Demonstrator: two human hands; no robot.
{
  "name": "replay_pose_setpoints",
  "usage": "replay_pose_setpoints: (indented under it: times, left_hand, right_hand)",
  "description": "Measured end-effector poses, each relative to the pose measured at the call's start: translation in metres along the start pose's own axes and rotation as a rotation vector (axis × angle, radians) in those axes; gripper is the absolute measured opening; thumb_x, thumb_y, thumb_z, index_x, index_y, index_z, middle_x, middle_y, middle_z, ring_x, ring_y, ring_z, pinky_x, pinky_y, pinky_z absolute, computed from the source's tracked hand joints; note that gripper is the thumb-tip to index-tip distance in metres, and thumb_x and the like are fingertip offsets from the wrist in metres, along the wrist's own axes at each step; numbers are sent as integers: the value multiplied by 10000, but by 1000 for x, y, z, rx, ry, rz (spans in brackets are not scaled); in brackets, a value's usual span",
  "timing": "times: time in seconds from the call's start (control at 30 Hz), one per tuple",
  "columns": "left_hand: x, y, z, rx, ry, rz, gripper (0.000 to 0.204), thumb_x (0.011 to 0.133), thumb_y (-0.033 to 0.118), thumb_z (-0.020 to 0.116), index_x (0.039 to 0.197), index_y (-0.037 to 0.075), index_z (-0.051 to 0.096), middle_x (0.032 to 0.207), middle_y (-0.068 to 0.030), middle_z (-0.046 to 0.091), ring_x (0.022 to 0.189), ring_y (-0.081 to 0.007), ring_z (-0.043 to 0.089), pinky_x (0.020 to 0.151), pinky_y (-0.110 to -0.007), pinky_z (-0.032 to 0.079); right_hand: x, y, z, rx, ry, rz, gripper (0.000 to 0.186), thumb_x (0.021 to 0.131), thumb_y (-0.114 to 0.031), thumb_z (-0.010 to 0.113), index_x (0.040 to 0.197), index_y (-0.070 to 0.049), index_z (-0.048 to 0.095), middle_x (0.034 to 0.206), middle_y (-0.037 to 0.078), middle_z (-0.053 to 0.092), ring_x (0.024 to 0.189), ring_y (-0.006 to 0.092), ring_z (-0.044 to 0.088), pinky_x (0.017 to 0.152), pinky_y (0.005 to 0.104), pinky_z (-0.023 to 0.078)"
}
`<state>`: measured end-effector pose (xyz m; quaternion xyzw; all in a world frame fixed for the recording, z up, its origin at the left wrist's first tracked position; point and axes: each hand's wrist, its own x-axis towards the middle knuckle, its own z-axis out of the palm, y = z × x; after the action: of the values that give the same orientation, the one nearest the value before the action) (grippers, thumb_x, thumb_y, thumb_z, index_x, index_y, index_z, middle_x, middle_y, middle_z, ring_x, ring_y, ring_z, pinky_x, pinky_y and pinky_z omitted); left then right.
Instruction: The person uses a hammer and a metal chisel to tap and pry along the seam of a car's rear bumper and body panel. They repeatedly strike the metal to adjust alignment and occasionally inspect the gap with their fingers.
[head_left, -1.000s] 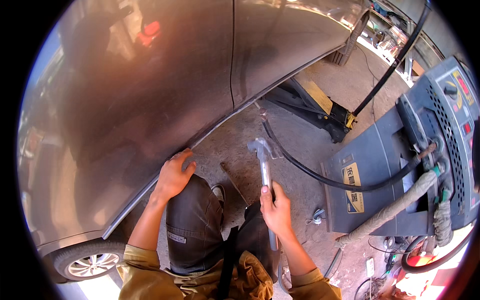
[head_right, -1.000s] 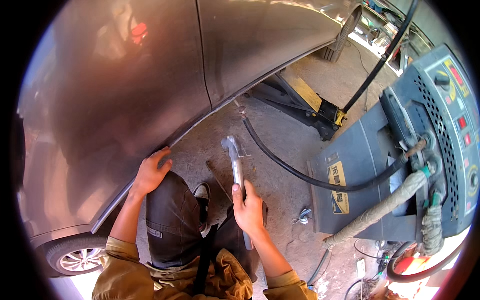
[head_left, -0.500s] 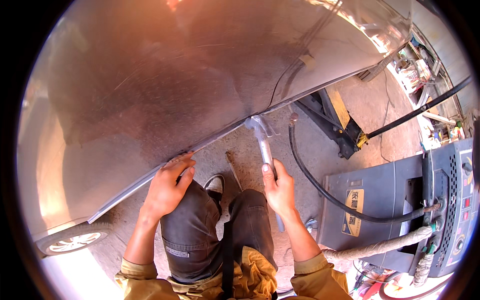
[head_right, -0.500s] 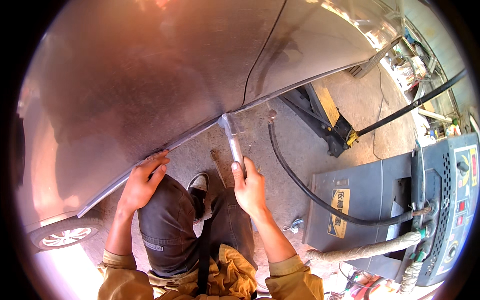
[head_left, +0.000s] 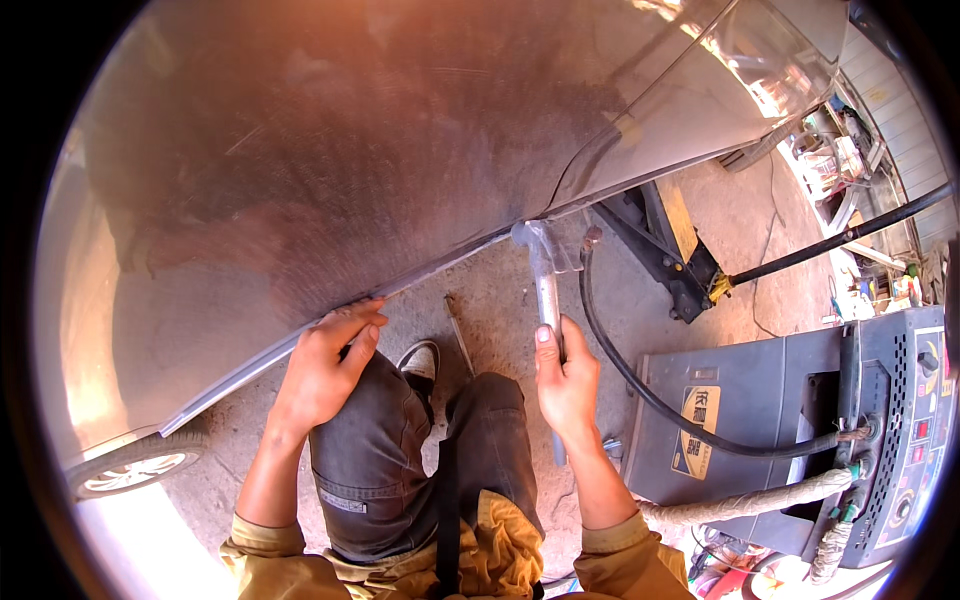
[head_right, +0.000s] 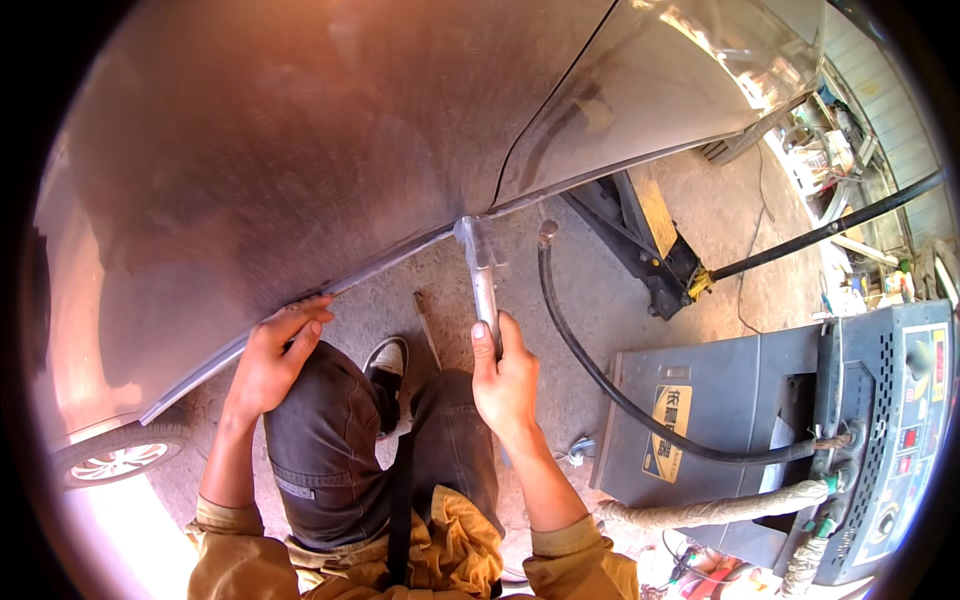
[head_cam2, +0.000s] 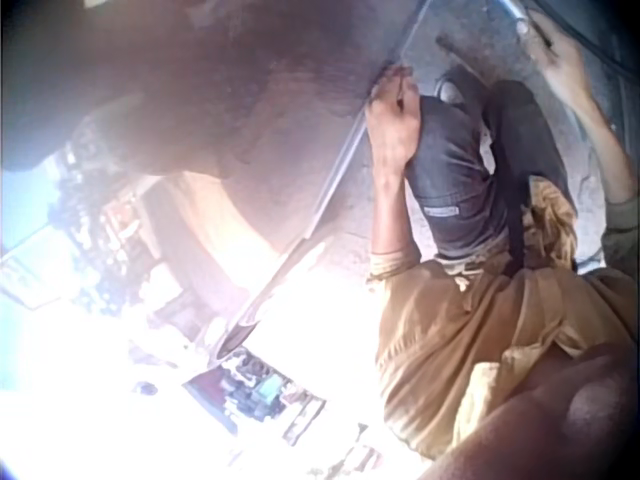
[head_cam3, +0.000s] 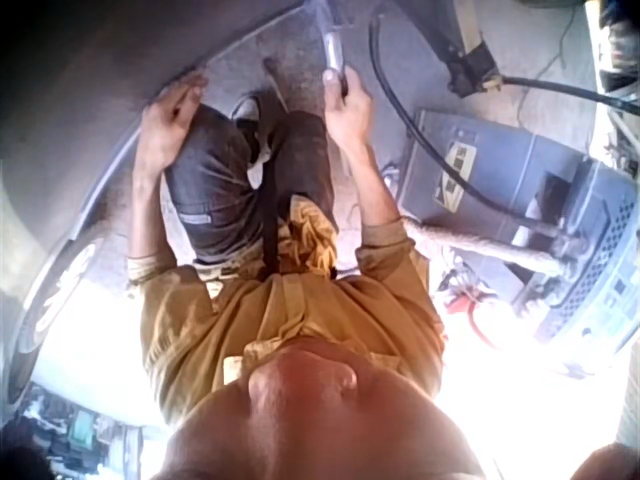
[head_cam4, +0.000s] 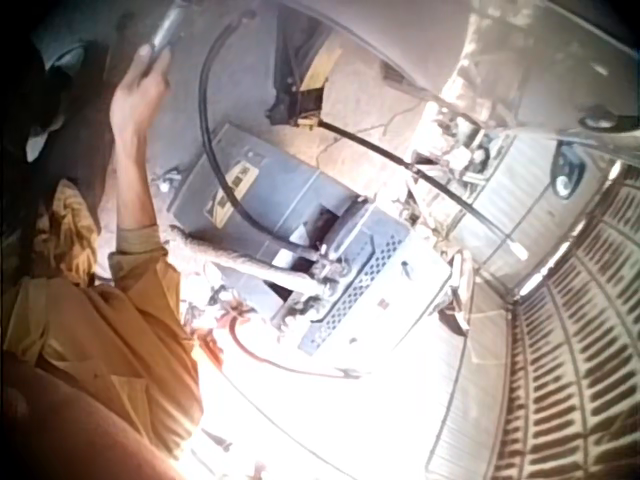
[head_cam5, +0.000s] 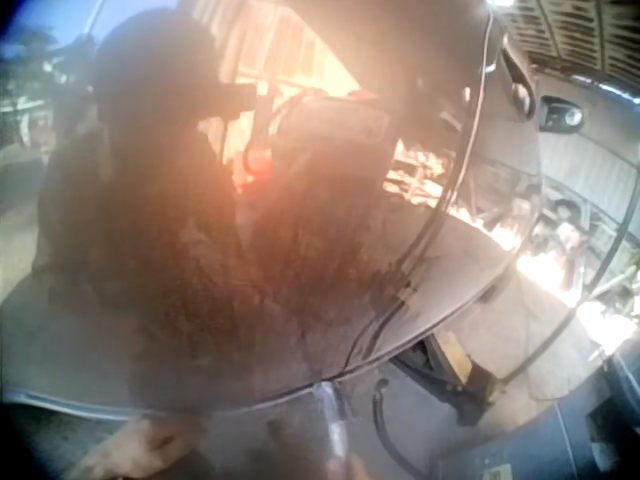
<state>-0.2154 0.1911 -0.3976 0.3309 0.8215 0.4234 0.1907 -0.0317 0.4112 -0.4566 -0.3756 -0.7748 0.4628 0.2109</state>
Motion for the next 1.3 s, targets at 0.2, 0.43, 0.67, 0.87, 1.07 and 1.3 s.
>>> replay_pose_setpoints:
  times: [0.2, 0.43, 0.67, 0.87, 1.07, 1.3]
  left_hand:
    - [0, 1, 0, 11, 10, 19, 258, 976, 148, 580, 1110, -47, 682, 1274, -199, 659, 1228, -351, 600, 1038, -396, 451]
    - [10, 8, 9, 272, -127, 232, 352, 931, 194, 654, 1175, -60, 656, 1330, -217, 616, 1293, -353, 551, 1071, -412, 443]
    - [66, 39, 66, 685, -234, 469, 449, 901, 224, 690, 1266, -23, 605, 1466, -231, 486, 1338, -388, 476, 1073, -452, 446]
    - [108, 46, 129, 993, -129, 721, 450, 893, 244, 682, 1261, -9, 626, 1493, -216, 460, 1311, -362, 456, 1036, -478, 439]
    - [122, 45, 140, 1001, -104, 781, 400, 890, 238, 672, 1191, -25, 649, 1429, -242, 527, 1271, -360, 496, 991, -473, 471]
    - [100, 47, 110, 931, -229, 557, 342, 926, 221, 659, 1138, -47, 677, 1338, -224, 612, 1220, -372, 566, 998, -444, 493]
  right_hand:
    - [2, 3, 2, 42, -44, 94, 373, 1031, -346, 582, 1177, -3, 602, 656, 81, 560, 595, 142, 531, 580, 335, 458]
    - [-27, 11, 11, 300, 138, 204, 328, 1041, -331, 569, 1104, -12, 614, 655, 33, 535, 609, 104, 507, 576, 315, 447]
    - [-99, 59, 52, 494, 205, 298, 247, 1045, -288, 570, 1035, -41, 568, 671, -35, 471, 532, 36, 422, 466, 216, 346]
    - [-169, 98, 73, 499, 267, 548, 317, 1019, -310, 582, 1086, -3, 618, 679, 153, 565, 582, 222, 568, 572, 376, 465]
    - [-194, 98, 62, 765, 338, 737, 307, 1040, -297, 544, 937, -7, 542, 645, 51, 529, 536, 126, 529, 497, 329, 435]
    - [-206, 94, 58, 1129, 426, 809, 298, 1043, -296, 556, 1132, -11, 552, 674, -20, 502, 496, 48, 448, 432, 239, 365]
